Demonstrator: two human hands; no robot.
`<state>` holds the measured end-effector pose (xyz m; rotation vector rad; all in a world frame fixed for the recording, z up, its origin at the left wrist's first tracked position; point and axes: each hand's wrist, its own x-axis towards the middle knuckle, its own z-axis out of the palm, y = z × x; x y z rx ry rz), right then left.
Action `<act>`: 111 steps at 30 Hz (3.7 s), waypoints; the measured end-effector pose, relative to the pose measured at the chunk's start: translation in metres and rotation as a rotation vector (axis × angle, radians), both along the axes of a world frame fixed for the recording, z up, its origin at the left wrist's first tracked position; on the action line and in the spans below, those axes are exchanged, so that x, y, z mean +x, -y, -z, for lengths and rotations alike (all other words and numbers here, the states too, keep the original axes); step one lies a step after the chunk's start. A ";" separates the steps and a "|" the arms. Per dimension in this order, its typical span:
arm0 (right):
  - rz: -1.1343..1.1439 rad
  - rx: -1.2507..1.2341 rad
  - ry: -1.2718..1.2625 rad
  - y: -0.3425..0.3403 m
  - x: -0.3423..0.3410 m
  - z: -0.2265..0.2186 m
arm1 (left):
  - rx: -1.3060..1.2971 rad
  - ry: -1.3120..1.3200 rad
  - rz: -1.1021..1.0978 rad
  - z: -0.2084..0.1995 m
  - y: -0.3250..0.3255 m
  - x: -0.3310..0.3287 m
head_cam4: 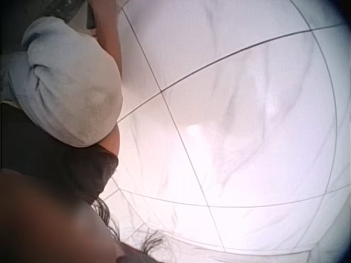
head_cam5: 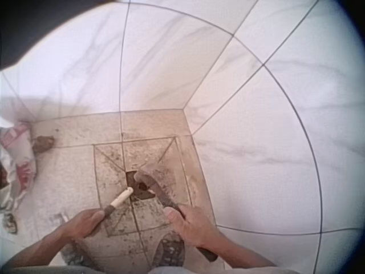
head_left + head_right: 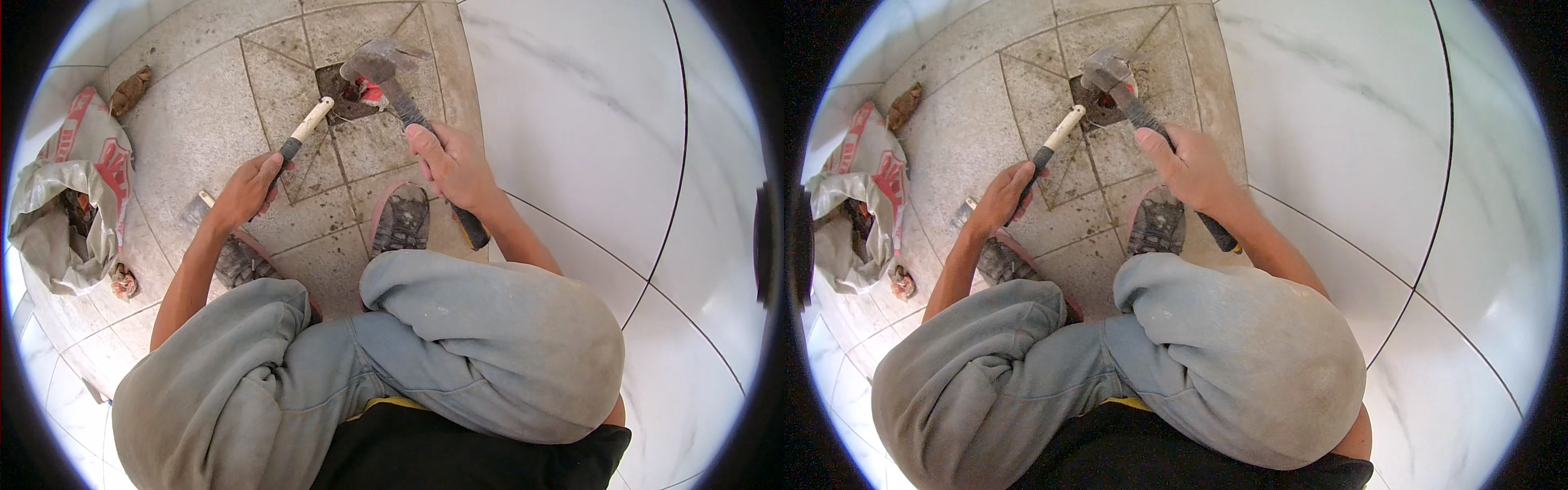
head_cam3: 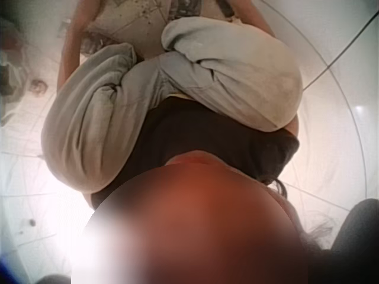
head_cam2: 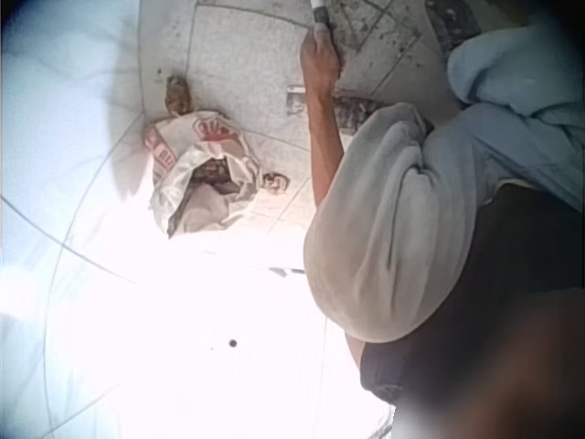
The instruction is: Clearing and repairing a floor drain using hand tools.
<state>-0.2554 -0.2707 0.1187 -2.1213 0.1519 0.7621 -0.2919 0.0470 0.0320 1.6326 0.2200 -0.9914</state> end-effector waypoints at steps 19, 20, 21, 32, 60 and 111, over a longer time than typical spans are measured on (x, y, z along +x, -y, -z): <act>-0.043 0.121 0.015 -0.015 -0.010 0.000 | 0.422 0.429 0.319 -0.024 0.005 0.018; -0.049 0.082 0.005 -0.015 -0.013 0.006 | 0.435 0.425 0.353 -0.028 0.007 0.020; -0.055 0.044 -0.004 -0.016 -0.016 0.013 | 0.447 0.421 0.388 -0.031 0.008 0.021; 0.028 0.103 0.381 -0.031 0.011 -0.020 | 0.494 0.407 0.446 -0.031 0.012 0.020; -0.026 0.023 0.060 -0.003 0.035 -0.009 | 0.503 0.584 0.071 0.041 0.053 0.017; -0.274 -0.184 0.339 -0.032 0.056 -0.030 | 0.612 0.565 0.056 0.041 0.070 0.002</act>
